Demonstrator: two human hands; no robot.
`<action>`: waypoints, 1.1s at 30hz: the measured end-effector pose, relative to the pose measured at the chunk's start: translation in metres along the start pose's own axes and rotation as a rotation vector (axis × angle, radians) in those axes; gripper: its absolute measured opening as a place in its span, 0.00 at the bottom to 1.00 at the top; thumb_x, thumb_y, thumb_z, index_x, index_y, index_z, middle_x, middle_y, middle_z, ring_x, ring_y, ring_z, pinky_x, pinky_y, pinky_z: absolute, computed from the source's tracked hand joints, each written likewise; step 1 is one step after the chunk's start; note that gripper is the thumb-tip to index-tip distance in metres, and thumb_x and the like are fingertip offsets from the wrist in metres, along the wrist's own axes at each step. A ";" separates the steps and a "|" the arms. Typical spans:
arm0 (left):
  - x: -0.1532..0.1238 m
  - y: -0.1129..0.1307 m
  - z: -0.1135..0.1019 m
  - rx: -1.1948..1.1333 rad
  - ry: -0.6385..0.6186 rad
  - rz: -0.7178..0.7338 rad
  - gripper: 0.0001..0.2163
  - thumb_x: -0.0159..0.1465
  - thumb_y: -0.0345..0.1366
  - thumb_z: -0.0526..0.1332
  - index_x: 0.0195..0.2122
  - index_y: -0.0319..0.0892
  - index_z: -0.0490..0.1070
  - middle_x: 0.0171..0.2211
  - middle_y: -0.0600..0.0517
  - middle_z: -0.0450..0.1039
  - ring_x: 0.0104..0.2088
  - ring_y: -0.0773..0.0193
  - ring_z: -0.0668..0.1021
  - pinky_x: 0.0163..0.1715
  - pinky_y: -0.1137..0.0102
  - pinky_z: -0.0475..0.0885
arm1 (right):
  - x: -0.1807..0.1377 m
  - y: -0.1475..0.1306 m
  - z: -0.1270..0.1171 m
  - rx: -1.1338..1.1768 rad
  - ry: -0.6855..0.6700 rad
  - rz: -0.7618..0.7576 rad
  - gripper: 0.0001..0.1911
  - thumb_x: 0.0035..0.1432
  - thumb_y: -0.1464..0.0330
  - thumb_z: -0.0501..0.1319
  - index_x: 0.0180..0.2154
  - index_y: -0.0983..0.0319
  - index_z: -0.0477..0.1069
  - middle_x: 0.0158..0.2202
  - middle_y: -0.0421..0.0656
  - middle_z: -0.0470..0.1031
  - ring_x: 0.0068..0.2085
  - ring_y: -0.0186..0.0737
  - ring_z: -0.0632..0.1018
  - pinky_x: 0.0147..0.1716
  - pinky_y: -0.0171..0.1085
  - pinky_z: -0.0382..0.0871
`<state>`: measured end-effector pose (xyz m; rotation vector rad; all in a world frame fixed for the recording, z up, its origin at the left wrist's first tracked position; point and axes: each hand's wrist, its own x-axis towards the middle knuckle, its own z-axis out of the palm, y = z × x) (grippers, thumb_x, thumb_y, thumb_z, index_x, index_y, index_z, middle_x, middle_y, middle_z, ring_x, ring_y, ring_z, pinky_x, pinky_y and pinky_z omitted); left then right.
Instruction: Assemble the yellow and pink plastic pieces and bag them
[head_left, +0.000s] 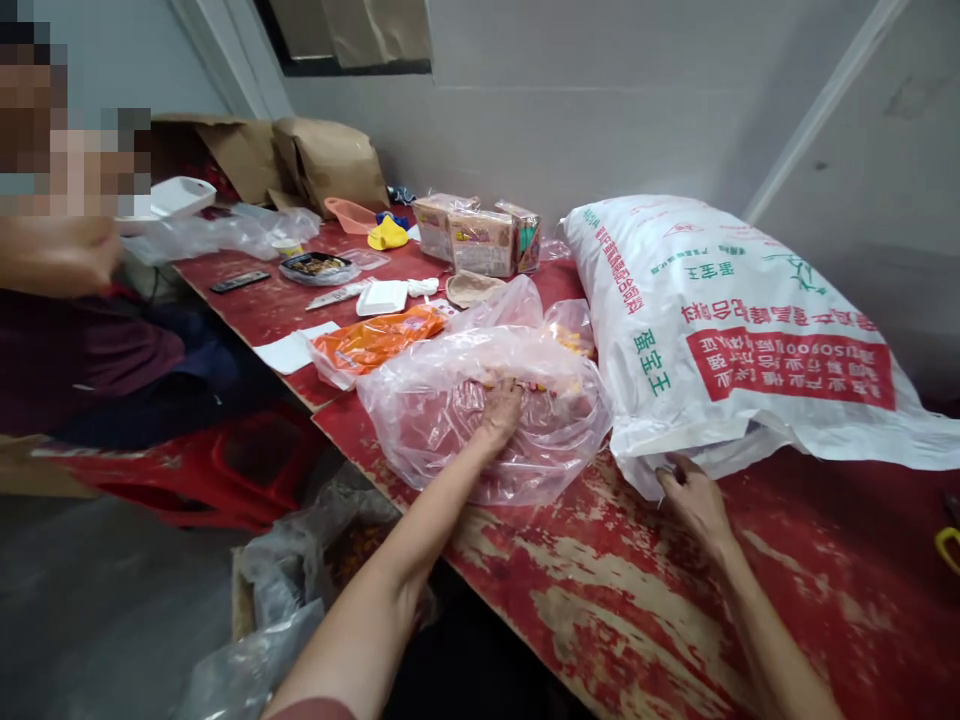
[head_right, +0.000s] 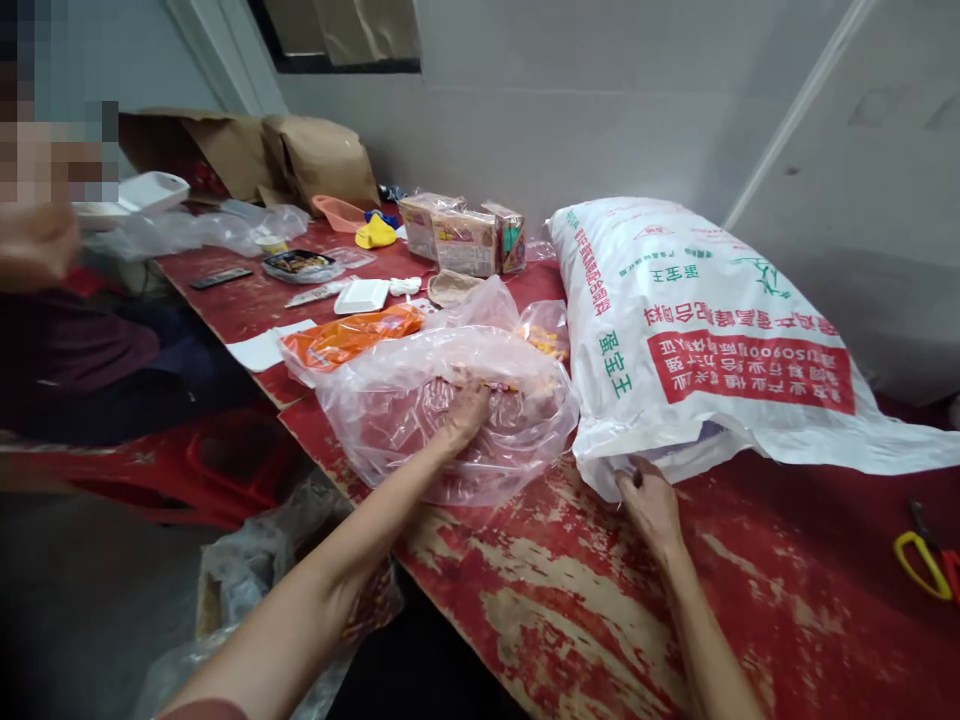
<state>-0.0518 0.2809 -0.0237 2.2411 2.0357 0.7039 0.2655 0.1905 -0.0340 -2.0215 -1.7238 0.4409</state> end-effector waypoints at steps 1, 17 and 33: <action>0.009 -0.002 0.005 0.010 -0.011 -0.008 0.13 0.61 0.22 0.51 0.41 0.34 0.73 0.44 0.40 0.71 0.48 0.55 0.72 0.48 0.64 0.67 | -0.013 0.005 0.001 0.166 0.039 0.029 0.19 0.53 0.58 0.53 0.39 0.64 0.73 0.34 0.48 0.77 0.35 0.44 0.76 0.32 0.37 0.68; -0.128 0.058 -0.038 -0.600 -0.132 0.389 0.15 0.64 0.28 0.51 0.50 0.38 0.69 0.36 0.48 0.69 0.37 0.65 0.73 0.39 0.72 0.69 | -0.110 -0.022 0.007 0.809 -0.106 -0.054 0.20 0.58 0.58 0.55 0.49 0.60 0.67 0.27 0.38 0.68 0.28 0.35 0.70 0.28 0.33 0.64; -0.254 0.133 -0.018 -1.164 -0.309 -0.044 0.15 0.62 0.27 0.51 0.47 0.41 0.70 0.40 0.50 0.76 0.41 0.64 0.77 0.45 0.70 0.71 | -0.195 -0.031 0.003 0.119 -0.066 -0.378 0.14 0.61 0.64 0.49 0.43 0.61 0.69 0.40 0.48 0.75 0.38 0.44 0.75 0.37 0.39 0.67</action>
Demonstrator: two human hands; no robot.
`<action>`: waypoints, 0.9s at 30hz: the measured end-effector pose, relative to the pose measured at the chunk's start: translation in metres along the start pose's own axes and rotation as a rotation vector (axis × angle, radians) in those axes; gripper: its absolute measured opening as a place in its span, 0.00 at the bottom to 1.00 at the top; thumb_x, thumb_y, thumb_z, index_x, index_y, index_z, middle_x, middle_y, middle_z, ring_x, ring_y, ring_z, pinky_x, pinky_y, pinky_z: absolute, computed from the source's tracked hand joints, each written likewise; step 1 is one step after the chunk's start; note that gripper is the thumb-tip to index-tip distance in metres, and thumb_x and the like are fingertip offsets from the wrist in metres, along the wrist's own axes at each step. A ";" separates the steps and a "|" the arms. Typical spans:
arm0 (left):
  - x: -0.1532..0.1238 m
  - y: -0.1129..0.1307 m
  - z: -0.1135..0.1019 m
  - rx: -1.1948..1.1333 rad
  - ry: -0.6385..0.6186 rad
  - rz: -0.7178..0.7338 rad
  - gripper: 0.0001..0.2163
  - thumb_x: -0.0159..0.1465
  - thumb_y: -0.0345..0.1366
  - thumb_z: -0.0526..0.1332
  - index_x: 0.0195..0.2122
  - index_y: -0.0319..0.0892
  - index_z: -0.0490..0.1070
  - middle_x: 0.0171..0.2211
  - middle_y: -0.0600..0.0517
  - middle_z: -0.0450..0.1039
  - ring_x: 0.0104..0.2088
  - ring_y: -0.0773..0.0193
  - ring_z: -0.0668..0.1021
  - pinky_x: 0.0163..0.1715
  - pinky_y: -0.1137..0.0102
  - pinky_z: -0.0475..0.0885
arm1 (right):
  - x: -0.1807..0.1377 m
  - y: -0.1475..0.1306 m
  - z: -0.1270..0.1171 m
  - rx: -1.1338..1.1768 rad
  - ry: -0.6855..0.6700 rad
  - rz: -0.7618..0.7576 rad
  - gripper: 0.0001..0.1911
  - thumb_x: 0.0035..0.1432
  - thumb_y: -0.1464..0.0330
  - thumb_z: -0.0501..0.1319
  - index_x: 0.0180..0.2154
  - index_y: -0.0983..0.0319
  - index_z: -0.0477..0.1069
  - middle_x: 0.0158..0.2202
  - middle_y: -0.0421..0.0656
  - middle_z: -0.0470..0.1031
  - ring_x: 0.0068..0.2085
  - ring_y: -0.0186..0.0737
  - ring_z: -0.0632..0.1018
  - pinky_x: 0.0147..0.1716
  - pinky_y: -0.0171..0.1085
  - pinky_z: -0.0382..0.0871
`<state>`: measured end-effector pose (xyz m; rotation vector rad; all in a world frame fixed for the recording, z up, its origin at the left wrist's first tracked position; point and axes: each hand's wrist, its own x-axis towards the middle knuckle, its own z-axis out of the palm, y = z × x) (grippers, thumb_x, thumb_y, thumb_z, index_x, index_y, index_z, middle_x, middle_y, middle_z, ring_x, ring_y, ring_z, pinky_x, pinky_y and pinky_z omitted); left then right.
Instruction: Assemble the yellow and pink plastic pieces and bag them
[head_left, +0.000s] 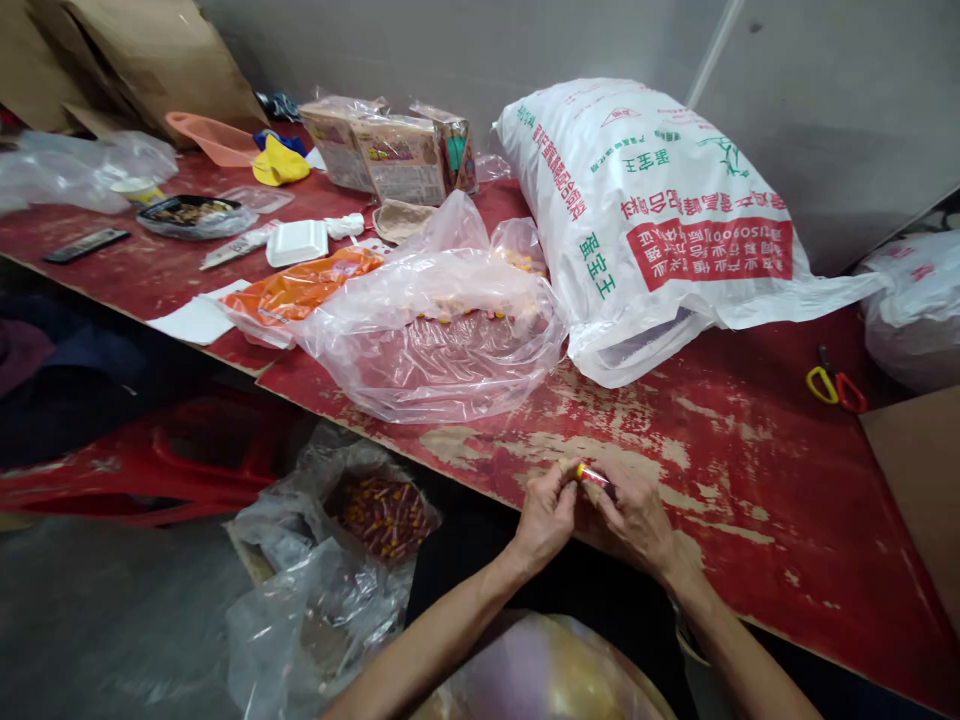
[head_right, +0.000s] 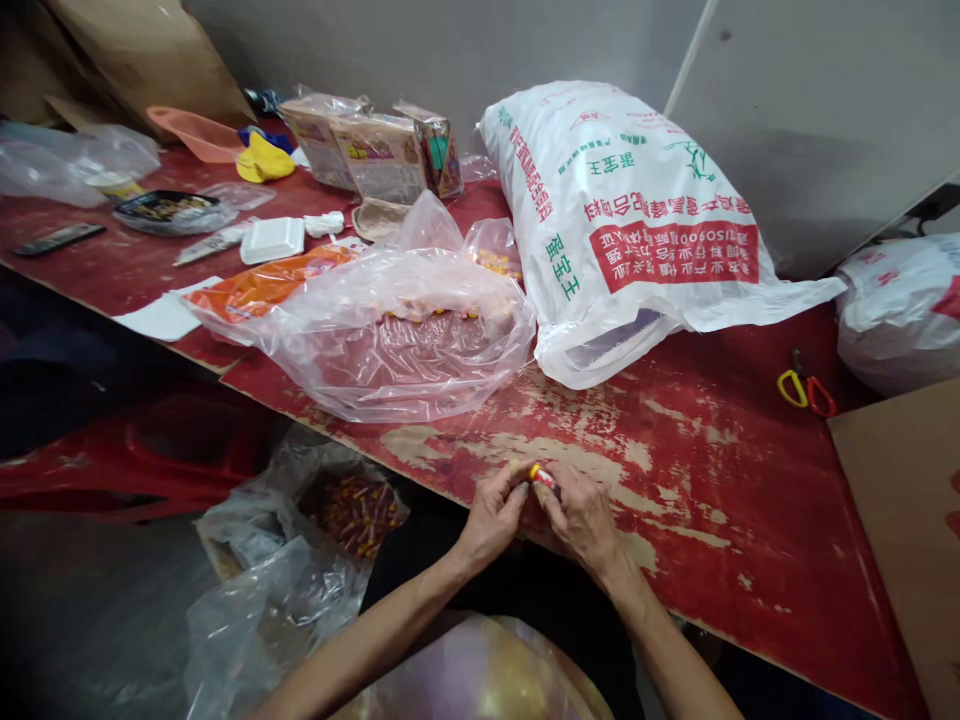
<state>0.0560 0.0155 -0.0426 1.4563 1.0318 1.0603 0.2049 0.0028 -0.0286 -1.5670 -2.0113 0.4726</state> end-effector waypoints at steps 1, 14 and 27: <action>-0.003 0.000 0.006 0.018 -0.046 -0.006 0.15 0.61 0.26 0.51 0.46 0.41 0.70 0.40 0.50 0.76 0.41 0.64 0.78 0.44 0.70 0.71 | -0.007 0.003 -0.005 -0.049 -0.040 0.016 0.14 0.62 0.64 0.48 0.42 0.60 0.70 0.38 0.48 0.75 0.37 0.44 0.76 0.35 0.38 0.66; -0.003 -0.013 0.003 0.051 -0.004 0.097 0.13 0.62 0.26 0.51 0.42 0.40 0.73 0.33 0.49 0.76 0.33 0.65 0.78 0.36 0.71 0.73 | -0.050 0.077 -0.054 -0.578 -0.389 0.192 0.10 0.55 0.63 0.50 0.32 0.58 0.68 0.22 0.43 0.70 0.22 0.40 0.70 0.23 0.35 0.53; -0.010 -0.003 -0.001 0.114 -0.090 0.194 0.16 0.64 0.32 0.52 0.53 0.41 0.66 0.49 0.43 0.70 0.50 0.59 0.72 0.50 0.63 0.68 | -0.031 0.022 -0.031 0.071 -0.176 0.283 0.12 0.62 0.60 0.48 0.34 0.59 0.64 0.28 0.42 0.73 0.29 0.39 0.73 0.29 0.35 0.63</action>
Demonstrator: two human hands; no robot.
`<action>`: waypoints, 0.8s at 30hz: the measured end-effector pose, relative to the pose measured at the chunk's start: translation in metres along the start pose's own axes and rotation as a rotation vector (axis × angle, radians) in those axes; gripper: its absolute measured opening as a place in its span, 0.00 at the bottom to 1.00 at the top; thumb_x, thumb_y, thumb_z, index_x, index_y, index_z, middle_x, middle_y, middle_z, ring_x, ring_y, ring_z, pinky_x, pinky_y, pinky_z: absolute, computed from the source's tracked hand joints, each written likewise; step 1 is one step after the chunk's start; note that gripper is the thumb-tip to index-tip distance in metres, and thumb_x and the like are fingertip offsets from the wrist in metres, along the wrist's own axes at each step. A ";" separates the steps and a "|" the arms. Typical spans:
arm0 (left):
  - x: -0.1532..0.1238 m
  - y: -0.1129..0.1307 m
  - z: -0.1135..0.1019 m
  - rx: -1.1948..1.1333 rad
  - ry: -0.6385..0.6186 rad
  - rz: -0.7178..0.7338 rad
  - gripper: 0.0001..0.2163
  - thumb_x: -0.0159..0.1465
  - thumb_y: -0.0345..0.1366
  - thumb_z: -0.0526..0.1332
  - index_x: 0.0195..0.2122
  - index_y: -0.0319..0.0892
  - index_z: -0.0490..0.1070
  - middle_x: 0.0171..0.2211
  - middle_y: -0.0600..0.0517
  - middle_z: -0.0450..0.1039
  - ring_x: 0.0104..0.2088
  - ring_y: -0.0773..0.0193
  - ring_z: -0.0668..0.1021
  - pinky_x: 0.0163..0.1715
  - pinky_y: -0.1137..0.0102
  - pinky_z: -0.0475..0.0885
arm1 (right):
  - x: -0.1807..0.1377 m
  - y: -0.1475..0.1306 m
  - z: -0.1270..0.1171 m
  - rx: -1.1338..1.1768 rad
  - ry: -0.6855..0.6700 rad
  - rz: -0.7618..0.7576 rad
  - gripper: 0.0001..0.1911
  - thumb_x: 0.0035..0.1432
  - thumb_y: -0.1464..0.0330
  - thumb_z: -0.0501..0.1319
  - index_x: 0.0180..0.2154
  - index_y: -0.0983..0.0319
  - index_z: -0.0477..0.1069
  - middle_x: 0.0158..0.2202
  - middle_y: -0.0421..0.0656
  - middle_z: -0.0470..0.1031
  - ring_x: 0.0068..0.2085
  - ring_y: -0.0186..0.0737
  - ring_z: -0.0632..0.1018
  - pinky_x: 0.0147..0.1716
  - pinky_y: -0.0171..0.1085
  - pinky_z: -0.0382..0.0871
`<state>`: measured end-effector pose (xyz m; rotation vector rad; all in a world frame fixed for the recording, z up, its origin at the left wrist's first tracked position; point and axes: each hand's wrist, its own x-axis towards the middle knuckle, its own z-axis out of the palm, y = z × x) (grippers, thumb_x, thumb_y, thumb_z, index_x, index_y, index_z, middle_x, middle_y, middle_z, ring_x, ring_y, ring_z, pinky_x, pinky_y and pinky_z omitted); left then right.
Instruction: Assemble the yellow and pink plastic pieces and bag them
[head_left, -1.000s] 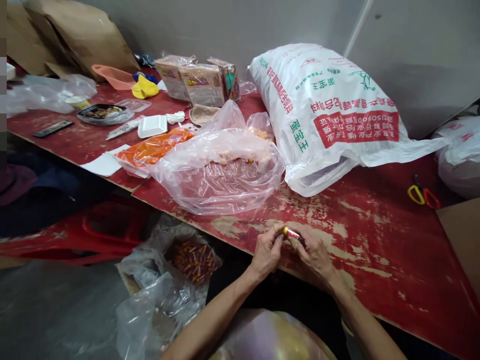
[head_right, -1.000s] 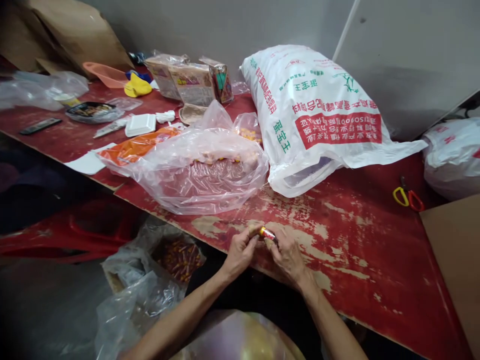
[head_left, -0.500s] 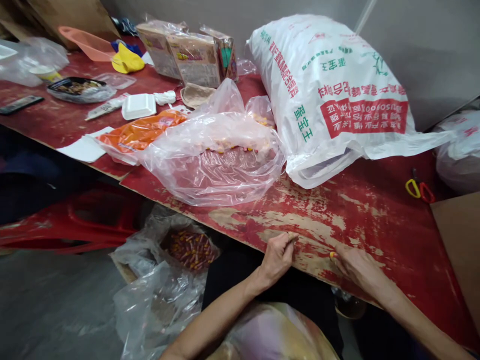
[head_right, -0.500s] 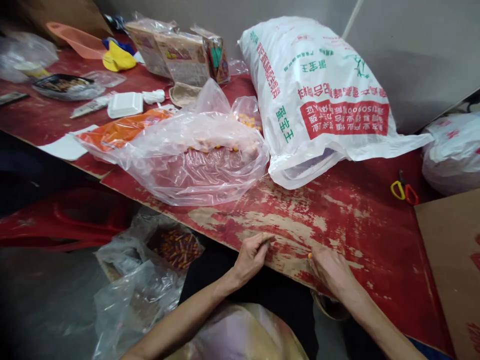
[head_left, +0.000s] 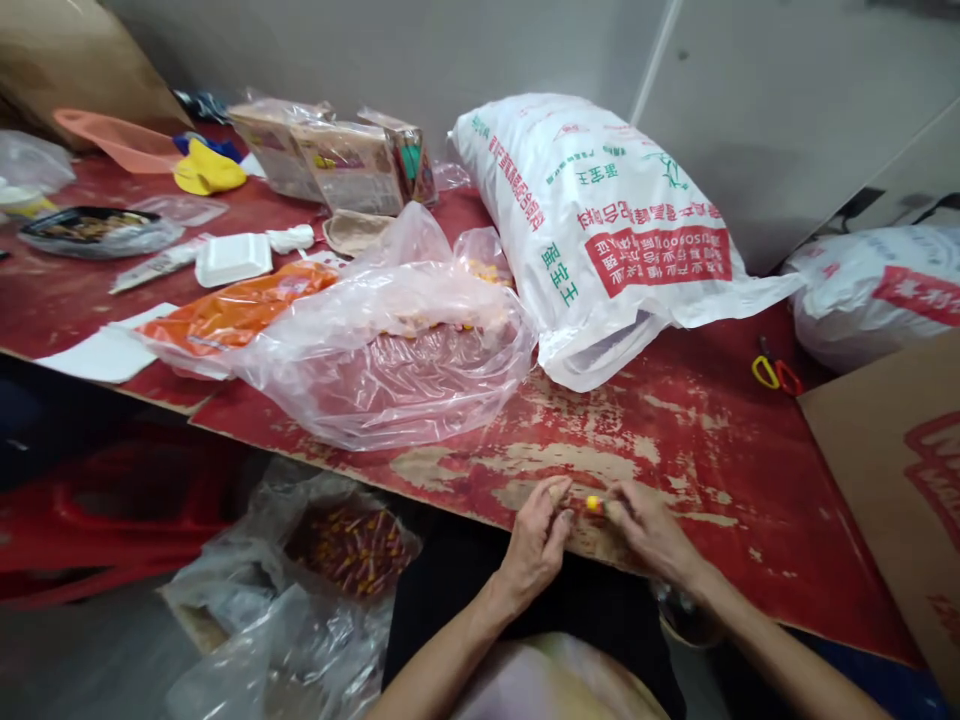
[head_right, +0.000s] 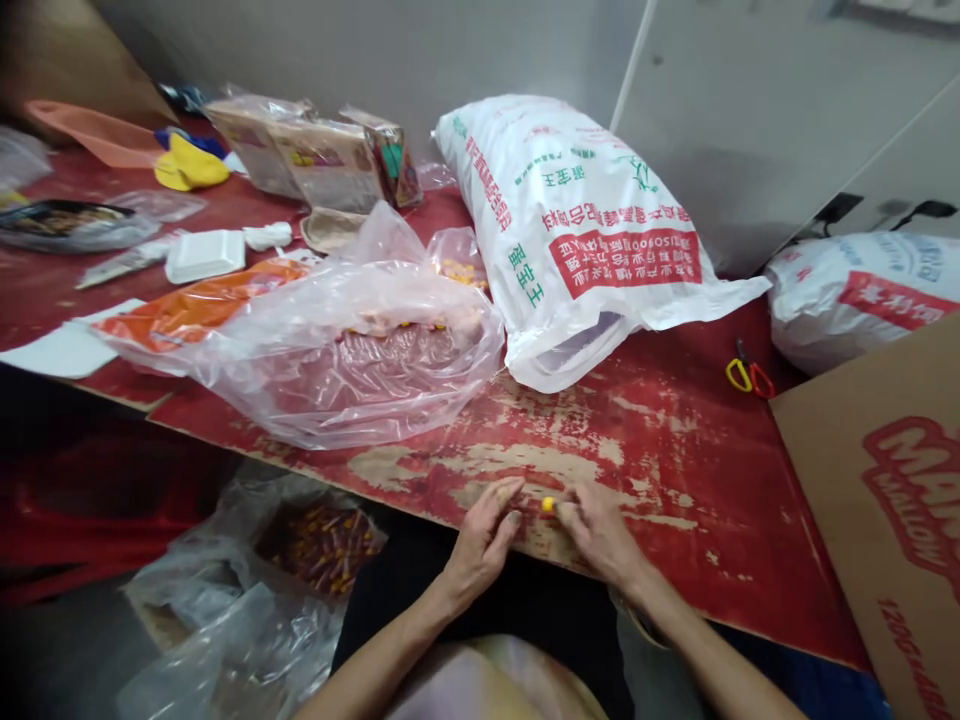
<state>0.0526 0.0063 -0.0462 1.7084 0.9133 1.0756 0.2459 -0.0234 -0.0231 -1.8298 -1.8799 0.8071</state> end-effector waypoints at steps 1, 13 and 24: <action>-0.003 0.000 -0.006 -0.005 -0.009 -0.025 0.16 0.64 0.34 0.52 0.52 0.41 0.67 0.49 0.43 0.70 0.50 0.59 0.73 0.50 0.63 0.68 | 0.001 -0.015 0.011 0.106 -0.005 -0.038 0.12 0.63 0.60 0.48 0.36 0.59 0.65 0.32 0.42 0.74 0.32 0.39 0.74 0.31 0.36 0.65; -0.078 -0.019 -0.143 0.280 0.650 -0.580 0.20 0.54 0.49 0.58 0.42 0.43 0.73 0.40 0.49 0.76 0.39 0.56 0.78 0.39 0.65 0.74 | 0.167 0.000 -0.020 -0.340 0.465 -0.243 0.16 0.60 0.69 0.47 0.43 0.67 0.69 0.44 0.55 0.69 0.47 0.49 0.69 0.48 0.46 0.62; 0.015 -0.019 -0.179 0.795 0.583 -0.213 0.11 0.62 0.32 0.52 0.38 0.42 0.74 0.40 0.48 0.74 0.43 0.60 0.75 0.47 0.65 0.69 | 0.261 0.044 -0.032 -0.760 0.421 0.044 0.17 0.58 0.67 0.53 0.45 0.69 0.72 0.43 0.59 0.73 0.47 0.57 0.70 0.41 0.48 0.58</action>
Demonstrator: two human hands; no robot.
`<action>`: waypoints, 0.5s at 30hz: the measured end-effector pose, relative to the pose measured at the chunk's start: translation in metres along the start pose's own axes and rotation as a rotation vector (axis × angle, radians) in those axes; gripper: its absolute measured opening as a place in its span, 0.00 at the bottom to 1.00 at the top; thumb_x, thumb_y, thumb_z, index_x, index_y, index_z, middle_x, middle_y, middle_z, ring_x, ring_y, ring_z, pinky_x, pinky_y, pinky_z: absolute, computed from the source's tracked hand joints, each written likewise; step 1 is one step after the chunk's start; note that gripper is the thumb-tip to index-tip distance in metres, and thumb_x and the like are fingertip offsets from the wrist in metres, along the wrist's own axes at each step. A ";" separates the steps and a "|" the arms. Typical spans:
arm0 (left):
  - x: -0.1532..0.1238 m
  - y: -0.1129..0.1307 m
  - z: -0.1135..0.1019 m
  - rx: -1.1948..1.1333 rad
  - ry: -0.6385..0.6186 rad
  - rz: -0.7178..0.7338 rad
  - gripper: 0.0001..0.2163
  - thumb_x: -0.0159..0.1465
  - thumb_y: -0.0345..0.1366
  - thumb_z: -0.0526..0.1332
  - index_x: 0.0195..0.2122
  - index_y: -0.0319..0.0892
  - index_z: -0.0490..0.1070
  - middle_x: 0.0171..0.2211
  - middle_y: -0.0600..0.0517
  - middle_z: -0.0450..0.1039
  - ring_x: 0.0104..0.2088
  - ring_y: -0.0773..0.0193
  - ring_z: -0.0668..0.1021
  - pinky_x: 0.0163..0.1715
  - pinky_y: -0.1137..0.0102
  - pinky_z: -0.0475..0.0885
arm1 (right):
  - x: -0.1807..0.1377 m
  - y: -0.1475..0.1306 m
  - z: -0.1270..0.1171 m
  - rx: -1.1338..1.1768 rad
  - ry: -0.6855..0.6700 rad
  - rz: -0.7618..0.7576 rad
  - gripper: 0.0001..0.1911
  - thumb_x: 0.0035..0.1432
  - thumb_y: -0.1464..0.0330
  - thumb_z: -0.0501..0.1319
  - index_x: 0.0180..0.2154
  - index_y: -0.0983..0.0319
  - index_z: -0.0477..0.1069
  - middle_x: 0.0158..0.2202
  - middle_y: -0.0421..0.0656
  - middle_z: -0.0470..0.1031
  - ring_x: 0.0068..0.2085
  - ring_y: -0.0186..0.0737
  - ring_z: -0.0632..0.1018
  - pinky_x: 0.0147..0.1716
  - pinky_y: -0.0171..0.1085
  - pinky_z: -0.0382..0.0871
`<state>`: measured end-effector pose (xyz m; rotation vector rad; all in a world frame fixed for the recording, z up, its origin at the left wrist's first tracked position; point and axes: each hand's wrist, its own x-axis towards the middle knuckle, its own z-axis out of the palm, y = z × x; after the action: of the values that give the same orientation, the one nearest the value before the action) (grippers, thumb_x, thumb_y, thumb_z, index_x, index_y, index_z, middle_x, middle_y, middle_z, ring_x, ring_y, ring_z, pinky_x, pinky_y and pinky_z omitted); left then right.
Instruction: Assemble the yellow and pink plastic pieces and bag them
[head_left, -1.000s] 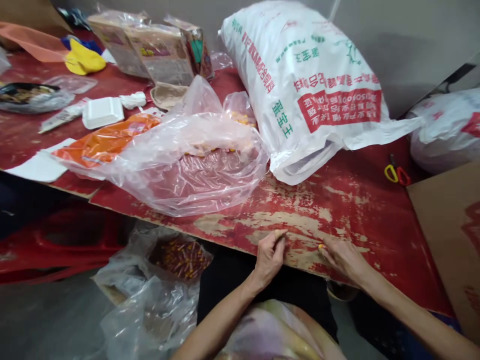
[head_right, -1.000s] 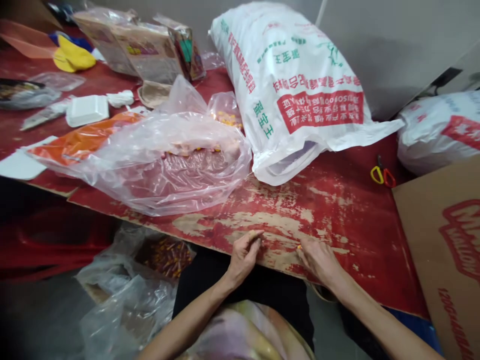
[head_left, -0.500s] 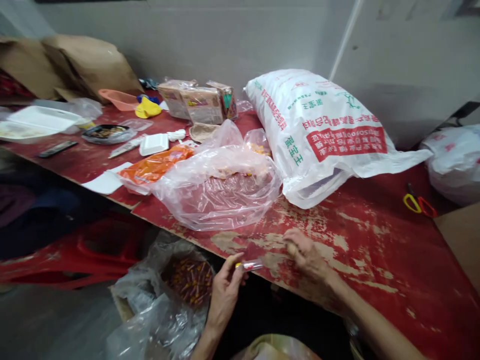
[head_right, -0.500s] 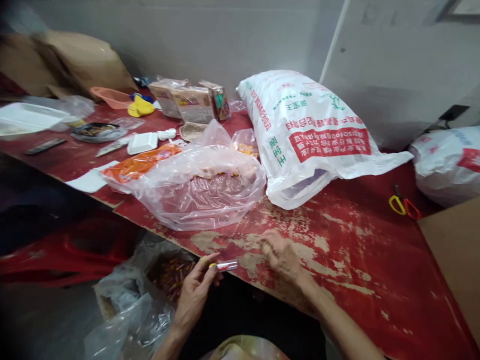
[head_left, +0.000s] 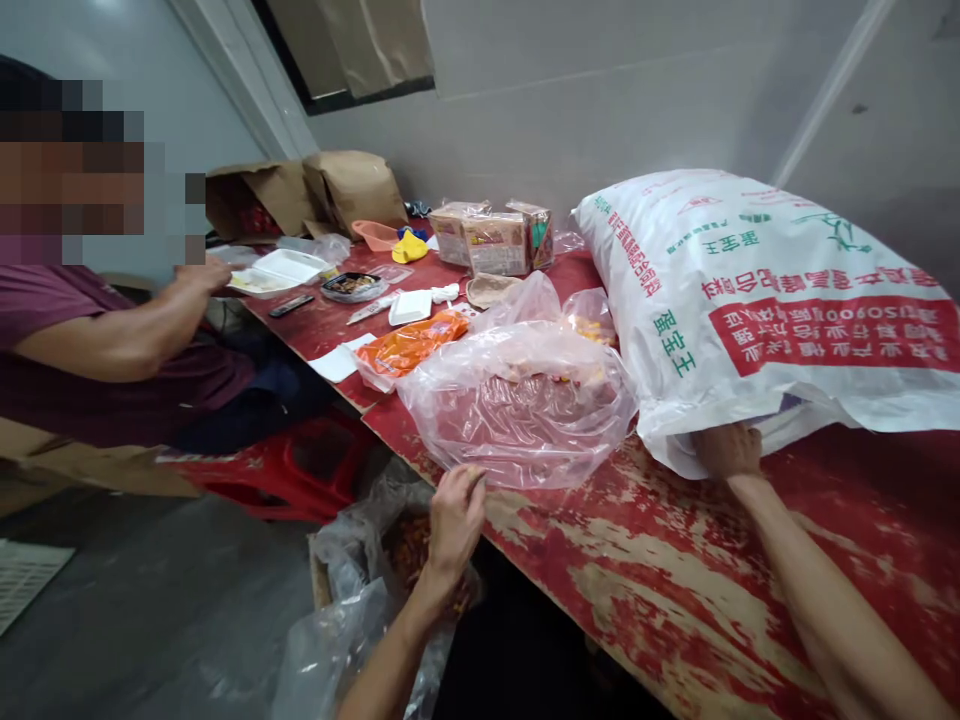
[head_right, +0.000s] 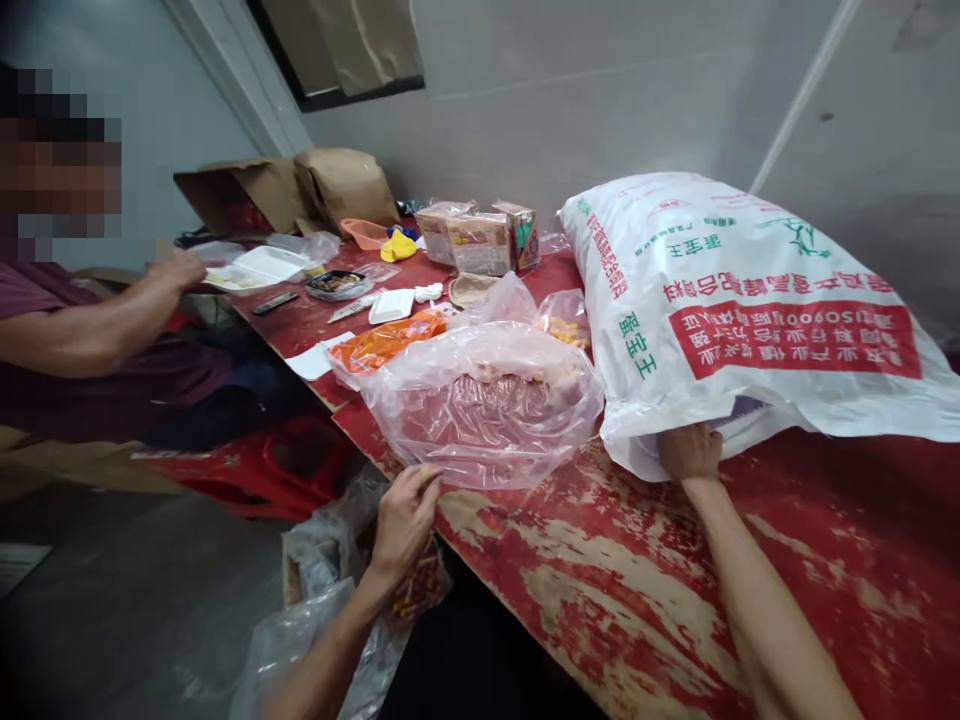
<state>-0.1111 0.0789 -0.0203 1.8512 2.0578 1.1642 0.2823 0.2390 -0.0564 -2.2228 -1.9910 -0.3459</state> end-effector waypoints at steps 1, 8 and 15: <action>0.022 0.005 0.011 0.048 -0.029 0.032 0.11 0.62 0.30 0.52 0.37 0.41 0.74 0.40 0.47 0.74 0.43 0.61 0.75 0.47 0.67 0.69 | -0.005 -0.001 0.004 -0.013 0.037 -0.005 0.18 0.59 0.65 0.52 0.43 0.69 0.73 0.42 0.59 0.73 0.45 0.56 0.70 0.40 0.48 0.58; 0.153 -0.002 0.086 0.313 -0.152 -0.036 0.12 0.59 0.23 0.52 0.37 0.36 0.74 0.38 0.41 0.73 0.39 0.58 0.76 0.40 0.67 0.69 | -0.022 0.001 0.021 -0.046 0.166 -0.040 0.18 0.61 0.63 0.50 0.35 0.69 0.72 0.36 0.57 0.73 0.40 0.55 0.71 0.37 0.45 0.56; 0.203 0.001 0.123 0.374 -0.085 -0.143 0.13 0.62 0.32 0.53 0.40 0.27 0.73 0.40 0.32 0.71 0.45 0.47 0.73 0.44 0.58 0.67 | -0.017 0.000 0.016 -0.053 0.174 -0.072 0.16 0.61 0.64 0.51 0.33 0.67 0.72 0.34 0.54 0.74 0.40 0.52 0.71 0.37 0.44 0.55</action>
<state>-0.0880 0.3149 -0.0276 1.8199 2.4409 0.6900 0.2823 0.2266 -0.0765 -2.0749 -1.9941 -0.5866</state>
